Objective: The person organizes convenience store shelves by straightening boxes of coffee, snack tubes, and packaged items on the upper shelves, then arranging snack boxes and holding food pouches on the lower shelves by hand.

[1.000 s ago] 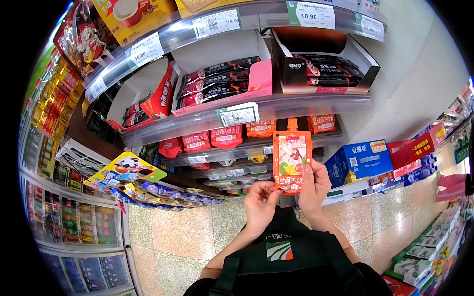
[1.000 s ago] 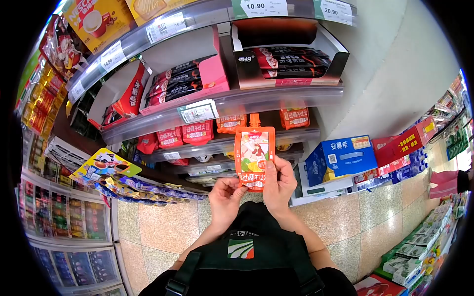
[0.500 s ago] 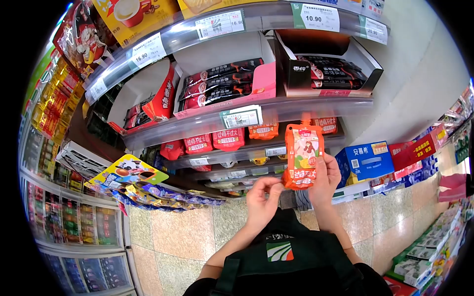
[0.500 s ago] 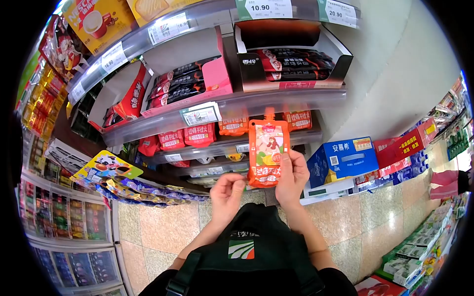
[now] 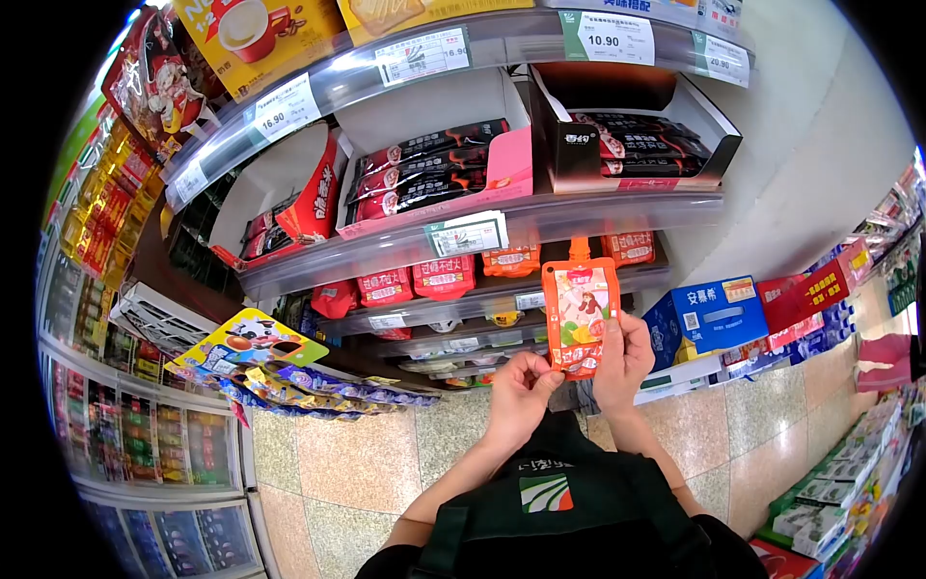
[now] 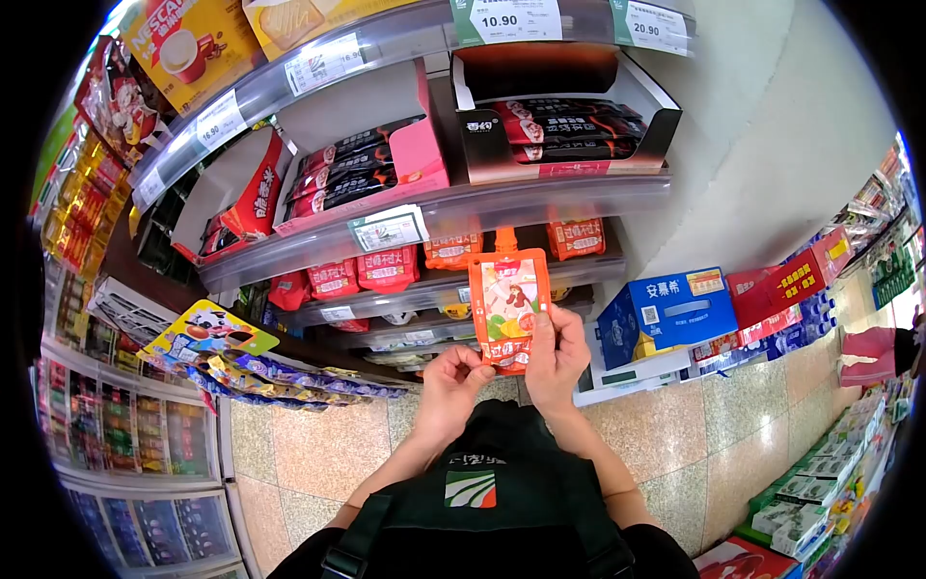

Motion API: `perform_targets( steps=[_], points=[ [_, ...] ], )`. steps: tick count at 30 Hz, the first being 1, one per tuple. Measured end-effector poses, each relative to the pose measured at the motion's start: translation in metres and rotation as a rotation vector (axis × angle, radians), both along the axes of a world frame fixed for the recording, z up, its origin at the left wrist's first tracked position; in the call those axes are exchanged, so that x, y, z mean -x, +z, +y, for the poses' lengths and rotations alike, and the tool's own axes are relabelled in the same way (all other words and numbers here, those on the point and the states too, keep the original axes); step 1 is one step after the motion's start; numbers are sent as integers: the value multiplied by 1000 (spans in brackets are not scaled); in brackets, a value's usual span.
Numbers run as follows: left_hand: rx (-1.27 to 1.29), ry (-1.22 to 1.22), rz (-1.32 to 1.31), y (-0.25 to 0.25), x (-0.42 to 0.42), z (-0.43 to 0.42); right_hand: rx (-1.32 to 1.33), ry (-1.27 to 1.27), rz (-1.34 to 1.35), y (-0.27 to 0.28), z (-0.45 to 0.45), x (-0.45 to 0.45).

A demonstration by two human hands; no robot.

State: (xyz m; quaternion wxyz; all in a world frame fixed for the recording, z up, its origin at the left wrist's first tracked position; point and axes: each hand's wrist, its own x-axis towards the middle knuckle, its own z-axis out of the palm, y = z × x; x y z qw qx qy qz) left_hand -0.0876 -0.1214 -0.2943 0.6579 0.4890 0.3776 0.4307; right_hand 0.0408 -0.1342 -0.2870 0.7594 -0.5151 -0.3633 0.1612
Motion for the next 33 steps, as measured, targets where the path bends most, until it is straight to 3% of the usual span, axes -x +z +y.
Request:
perform_targets(
  steps=[2,4,5,7,9,11,13,14,20,25,28,30,33],
  points=[
    [-133,58,70,4,-1,-7,-3,31,82,1,3,1],
    [-267,114,136,5,-1,-10,-46,141,470,-2,6,2],
    [-382,146,164,3,-1,-10,-48,141,468,-3,6,2],
    [-500,178,191,0,-2,-6,-21,72,292,-4,4,2],
    [-146,106,-80,-7,-5,1,-23,65,154,-2,1,2],
    [-224,109,-96,-8,-5,9,-21,60,15,-2,-4,1],
    [-355,-64,395,15,5,19,38,117,-95,-2,-7,1],
    [-534,-25,464,33,3,18,-5,196,-51,3,-10,5],
    [-581,60,367,13,6,17,15,288,-112,22,-16,-13],
    [-592,190,332,26,8,25,123,237,-500,26,-35,-20],
    [-534,63,316,22,13,25,135,260,-325,4,-37,-20],
    [-310,-85,166,21,16,24,126,283,-241,3,-40,-20],
    [-196,-116,43,13,12,26,168,430,-33,8,-46,-22]
  ],
)
